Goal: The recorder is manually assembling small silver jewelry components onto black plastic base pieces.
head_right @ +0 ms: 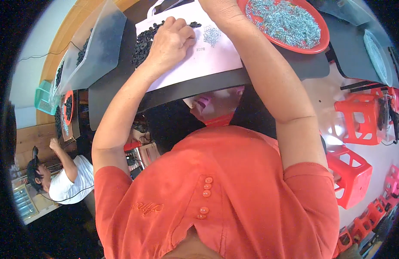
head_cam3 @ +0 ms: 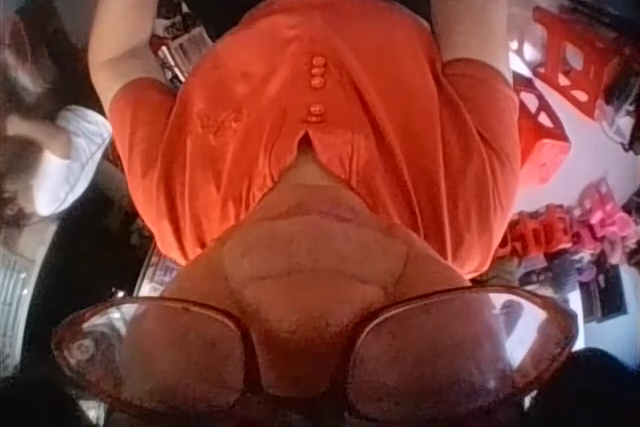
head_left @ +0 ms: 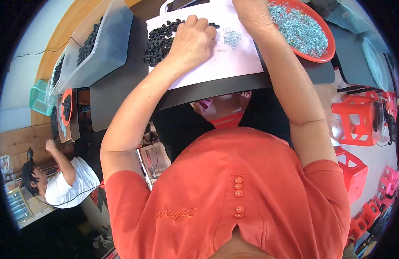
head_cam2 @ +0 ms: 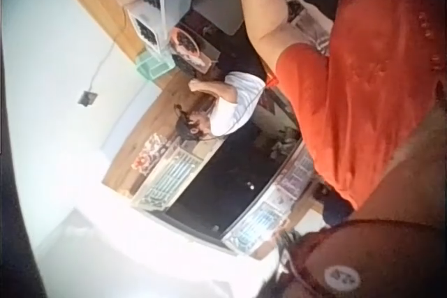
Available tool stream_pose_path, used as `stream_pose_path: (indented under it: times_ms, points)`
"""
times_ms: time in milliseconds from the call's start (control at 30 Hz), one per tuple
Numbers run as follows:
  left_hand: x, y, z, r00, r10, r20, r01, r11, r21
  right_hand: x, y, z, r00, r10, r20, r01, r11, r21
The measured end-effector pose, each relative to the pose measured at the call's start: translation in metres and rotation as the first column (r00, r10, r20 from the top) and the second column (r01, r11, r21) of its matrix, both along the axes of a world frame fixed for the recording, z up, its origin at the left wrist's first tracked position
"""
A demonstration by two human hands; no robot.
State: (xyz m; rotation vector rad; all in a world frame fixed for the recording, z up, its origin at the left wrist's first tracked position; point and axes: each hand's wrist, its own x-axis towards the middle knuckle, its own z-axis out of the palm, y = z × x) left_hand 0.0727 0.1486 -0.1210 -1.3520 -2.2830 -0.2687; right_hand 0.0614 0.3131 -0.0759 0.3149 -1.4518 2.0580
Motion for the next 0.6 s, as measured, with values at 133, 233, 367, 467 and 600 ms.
stream_pose_path:
  times_ms: [133, 233, 367, 467, 600]
  points:
    - [-0.004, 0.002, -0.004, 0.998, 0.028, -0.053, -0.03, 0.999, -0.031, 0.001, -0.003, 0.0, 1.0, -0.006, 0.026, 0.005, 0.999, 0.054]
    - [-0.012, -0.004, 0.013, 0.972, 0.096, 0.215, -0.144, 0.965, 0.217, -0.001, 0.001, -0.004, 0.997, -0.083, -0.006, 0.081, 0.955, 0.284]
    - [-0.012, -0.015, 0.071, 0.586, -0.159, 0.794, -0.504, 0.696, 0.512, 0.002, -0.012, -0.007, 0.991, 0.064, 0.114, -0.109, 0.879, 0.464]
    - [-0.021, -0.025, 0.078, 0.455, -0.303, 0.837, -0.487, 0.703, 0.519, 0.025, -0.015, 0.006, 0.934, 0.339, 0.11, -0.357, 0.88, 0.313]
    - [-0.017, -0.027, 0.075, 0.394, -0.38, 0.837, -0.502, 0.674, 0.542, 0.025, -0.024, 0.007, 0.971, 0.126, 0.204, -0.194, 0.914, 0.357]
